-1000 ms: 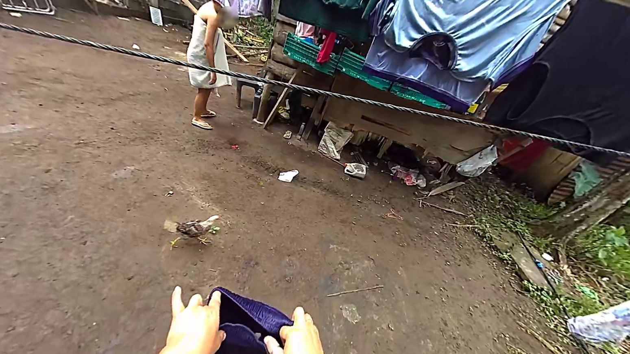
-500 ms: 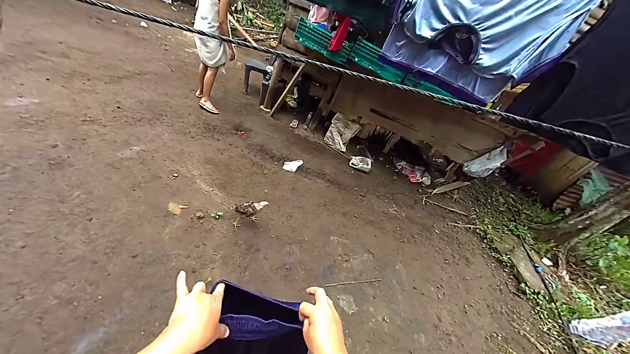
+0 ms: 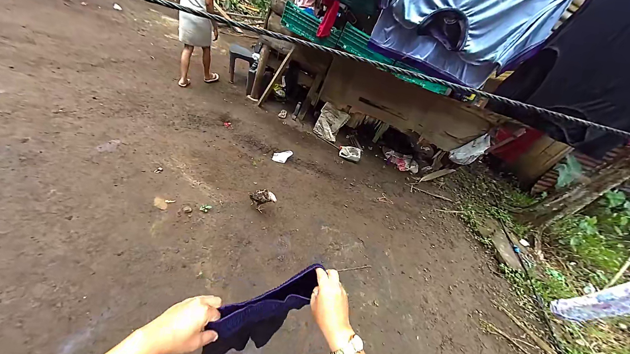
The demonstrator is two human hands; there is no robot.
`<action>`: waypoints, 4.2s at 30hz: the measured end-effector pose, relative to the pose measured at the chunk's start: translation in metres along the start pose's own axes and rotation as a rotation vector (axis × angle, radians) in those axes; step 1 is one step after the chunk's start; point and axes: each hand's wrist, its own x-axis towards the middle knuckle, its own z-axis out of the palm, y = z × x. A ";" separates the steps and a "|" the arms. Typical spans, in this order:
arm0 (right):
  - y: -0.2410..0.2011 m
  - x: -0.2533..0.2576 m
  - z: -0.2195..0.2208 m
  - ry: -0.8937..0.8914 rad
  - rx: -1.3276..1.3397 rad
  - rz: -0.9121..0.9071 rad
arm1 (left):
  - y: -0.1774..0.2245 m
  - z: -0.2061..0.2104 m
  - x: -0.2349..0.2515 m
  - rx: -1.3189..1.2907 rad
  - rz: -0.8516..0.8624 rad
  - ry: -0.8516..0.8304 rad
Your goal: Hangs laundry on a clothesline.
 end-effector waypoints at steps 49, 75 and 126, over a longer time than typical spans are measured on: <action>0.044 -0.002 -0.005 -0.452 0.259 -0.258 | 0.042 -0.042 0.021 -0.408 0.080 0.781; -0.056 -0.030 -0.118 -0.149 -0.216 -0.846 | 0.076 -0.073 0.009 -0.517 0.377 1.016; -0.053 -0.006 -0.339 0.604 0.211 -0.291 | 0.167 -0.398 -0.011 0.204 -0.002 0.575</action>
